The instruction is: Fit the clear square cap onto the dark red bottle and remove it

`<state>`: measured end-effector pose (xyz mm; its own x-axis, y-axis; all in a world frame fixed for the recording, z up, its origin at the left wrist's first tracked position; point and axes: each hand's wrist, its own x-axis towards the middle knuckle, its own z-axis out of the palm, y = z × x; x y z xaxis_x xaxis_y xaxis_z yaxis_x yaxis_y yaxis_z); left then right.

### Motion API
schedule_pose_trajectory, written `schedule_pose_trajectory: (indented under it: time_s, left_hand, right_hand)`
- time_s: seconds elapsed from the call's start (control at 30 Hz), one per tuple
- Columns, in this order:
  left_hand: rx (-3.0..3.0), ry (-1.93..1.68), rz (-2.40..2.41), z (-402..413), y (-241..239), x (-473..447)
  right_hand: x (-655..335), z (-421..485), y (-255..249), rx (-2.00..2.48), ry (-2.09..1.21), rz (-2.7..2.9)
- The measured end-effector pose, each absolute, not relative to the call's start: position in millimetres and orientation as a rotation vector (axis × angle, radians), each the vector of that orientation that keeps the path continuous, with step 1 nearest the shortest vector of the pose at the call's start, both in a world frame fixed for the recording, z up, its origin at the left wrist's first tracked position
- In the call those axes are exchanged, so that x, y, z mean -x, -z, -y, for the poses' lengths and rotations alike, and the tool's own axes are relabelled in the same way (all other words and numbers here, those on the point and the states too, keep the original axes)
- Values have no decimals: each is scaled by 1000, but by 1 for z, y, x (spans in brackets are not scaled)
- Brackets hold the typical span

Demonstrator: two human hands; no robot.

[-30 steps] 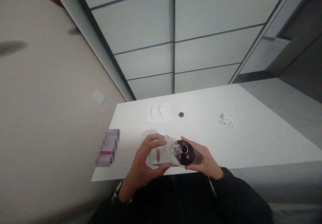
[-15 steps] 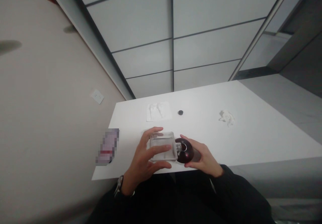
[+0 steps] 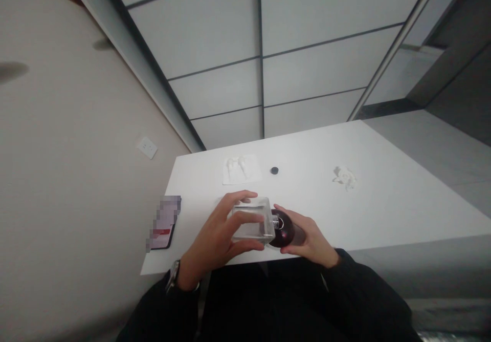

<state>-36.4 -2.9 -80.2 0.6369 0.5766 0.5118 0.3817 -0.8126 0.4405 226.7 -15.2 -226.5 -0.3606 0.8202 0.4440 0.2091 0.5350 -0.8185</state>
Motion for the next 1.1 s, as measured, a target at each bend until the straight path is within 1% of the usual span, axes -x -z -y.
schedule_pose_trajectory:
  time_s: [0.2, 0.63, 1.1]
  left_hand:
    - [-2653, -836, -794, 1, 71, 35]
    - [-2767, -707, -773, -4, 55, 28]
    - [-2818, -569, -764, -7, 44, 23]
  right_hand:
    - [-227, 15, 227, 839, -848, 1852]
    - [-226, 15, 221, 836, -864, 1850]
    - [-227, 15, 225, 853, -846, 1851]
